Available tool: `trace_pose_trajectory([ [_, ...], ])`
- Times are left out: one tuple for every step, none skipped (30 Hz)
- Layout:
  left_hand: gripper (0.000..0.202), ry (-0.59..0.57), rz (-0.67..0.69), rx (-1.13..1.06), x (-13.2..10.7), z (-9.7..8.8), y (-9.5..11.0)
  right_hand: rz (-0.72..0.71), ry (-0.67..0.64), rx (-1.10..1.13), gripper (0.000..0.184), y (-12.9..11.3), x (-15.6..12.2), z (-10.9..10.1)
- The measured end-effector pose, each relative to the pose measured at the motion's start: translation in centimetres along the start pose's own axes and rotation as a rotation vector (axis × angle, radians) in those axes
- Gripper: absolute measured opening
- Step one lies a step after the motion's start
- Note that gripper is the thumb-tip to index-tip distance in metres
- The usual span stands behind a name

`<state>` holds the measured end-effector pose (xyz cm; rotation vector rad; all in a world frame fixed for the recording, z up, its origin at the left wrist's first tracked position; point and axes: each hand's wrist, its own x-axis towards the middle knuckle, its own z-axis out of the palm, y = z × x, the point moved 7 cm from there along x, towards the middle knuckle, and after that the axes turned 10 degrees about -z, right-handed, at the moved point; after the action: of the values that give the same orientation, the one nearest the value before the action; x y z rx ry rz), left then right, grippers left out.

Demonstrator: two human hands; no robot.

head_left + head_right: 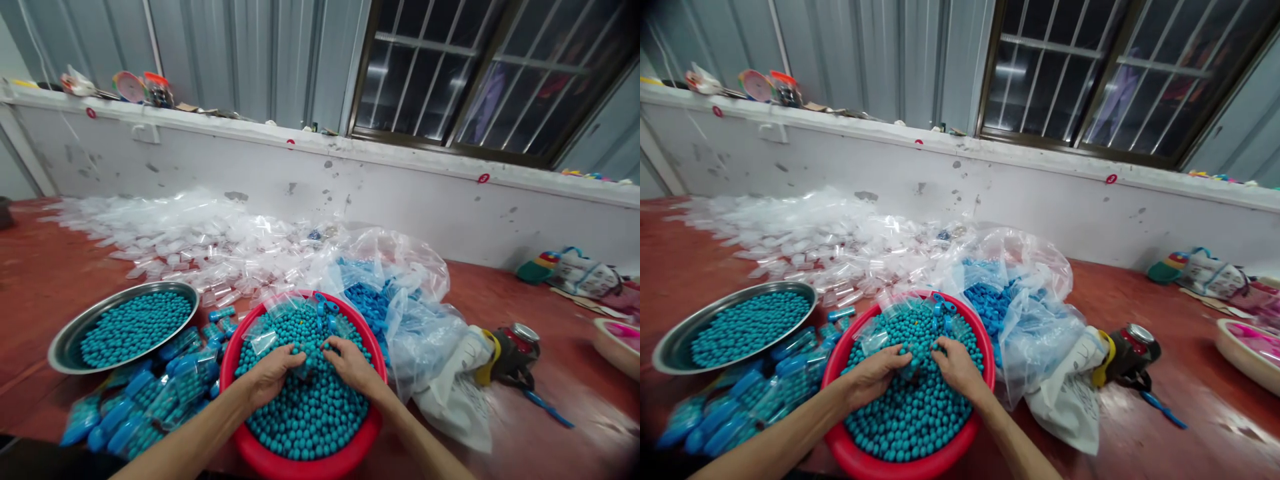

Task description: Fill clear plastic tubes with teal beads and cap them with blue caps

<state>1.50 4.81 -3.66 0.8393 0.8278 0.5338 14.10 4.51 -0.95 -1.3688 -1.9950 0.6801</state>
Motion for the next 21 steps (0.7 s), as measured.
trace_pose_trajectory([
  [0.026,-0.005,0.005,-0.038,-0.3,-0.1,0.1,-0.024,-0.025,-0.098,0.016,-0.3,-0.3,-0.4],
  [0.026,0.002,0.001,-0.048,-0.6,-0.1,0.2,-0.033,-0.04,-0.222,0.017,-0.6,-0.4,-0.8],
  [0.026,0.018,-0.008,-0.049,-0.8,-0.3,0.1,-0.021,-0.043,-0.36,0.02,-0.7,-0.3,-1.3],
  [0.026,0.047,-0.017,-0.045,-1.0,-0.4,0.0,0.013,-0.032,-0.487,0.023,-0.7,0.0,-1.9],
  [0.026,0.086,-0.024,-0.032,-1.1,-0.6,-0.1,0.058,-0.013,-0.579,0.025,-0.5,0.6,-2.4],
  [0.026,0.127,-0.022,-0.01,-1.2,-0.8,-0.1,0.101,0.005,-0.646,0.027,-0.3,1.3,-2.7],
  [0.027,0.165,-0.012,0.019,-1.3,-1.0,-0.2,0.135,0.016,-0.681,0.028,-0.1,2.1,-2.8],
  [0.027,0.193,0.002,0.05,-1.2,-1.1,-0.2,0.157,0.02,-0.697,0.029,0.1,2.9,-2.6],
  [0.028,0.212,0.016,0.086,-1.2,-1.1,-0.2,0.17,0.015,-0.701,0.028,0.4,3.6,-2.2],
  [0.03,0.229,0.03,0.121,-1.2,-1.1,-0.3,0.173,0.007,-0.699,0.026,0.7,4.2,-1.7],
  [0.031,0.241,0.03,0.149,-1.1,-1.1,-0.4,0.172,-0.004,-0.696,0.023,0.9,4.7,-1.1],
  [0.033,0.244,0.013,0.165,-1.0,-1.2,-0.6,0.167,-0.018,-0.69,0.021,1.1,4.9,-0.6],
  [0.035,0.242,-0.015,0.169,-1.0,-1.2,-0.9,0.157,-0.032,-0.678,0.02,1.3,4.9,-0.1],
  [0.037,0.235,-0.047,0.164,-1.0,-1.3,-1.3,0.144,-0.045,-0.663,0.021,1.4,4.7,0.2],
  [0.039,0.225,-0.076,0.151,-1.0,-1.4,-1.6,0.129,-0.055,-0.645,0.022,1.5,4.4,0.3],
  [0.04,0.213,-0.099,0.135,-1.0,-1.4,-1.8,0.111,-0.06,-0.625,0.022,1.5,4.0,0.3],
  [0.041,0.206,-0.109,0.124,-1.0,-1.4,-1.9,0.09,-0.06,-0.602,0.024,1.4,3.7,0.1],
  [0.041,0.206,-0.11,0.12,-1.0,-1.5,-2.0,0.065,-0.059,-0.575,0.026,1.2,3.3,-0.2],
  [0.041,0.211,-0.108,0.124,-1.0,-1.5,-2.0,0.036,-0.058,-0.545,0.029,0.9,3.0,-0.4],
  [0.041,0.217,-0.106,0.135,-0.9,-1.5,-1.9,0.006,-0.064,-0.518,0.031,0.5,2.7,-0.6],
  [0.041,0.232,-0.098,0.154,-0.9,-1.5,-1.8,-0.027,-0.076,-0.477,0.033,0.0,2.4,-0.6],
])
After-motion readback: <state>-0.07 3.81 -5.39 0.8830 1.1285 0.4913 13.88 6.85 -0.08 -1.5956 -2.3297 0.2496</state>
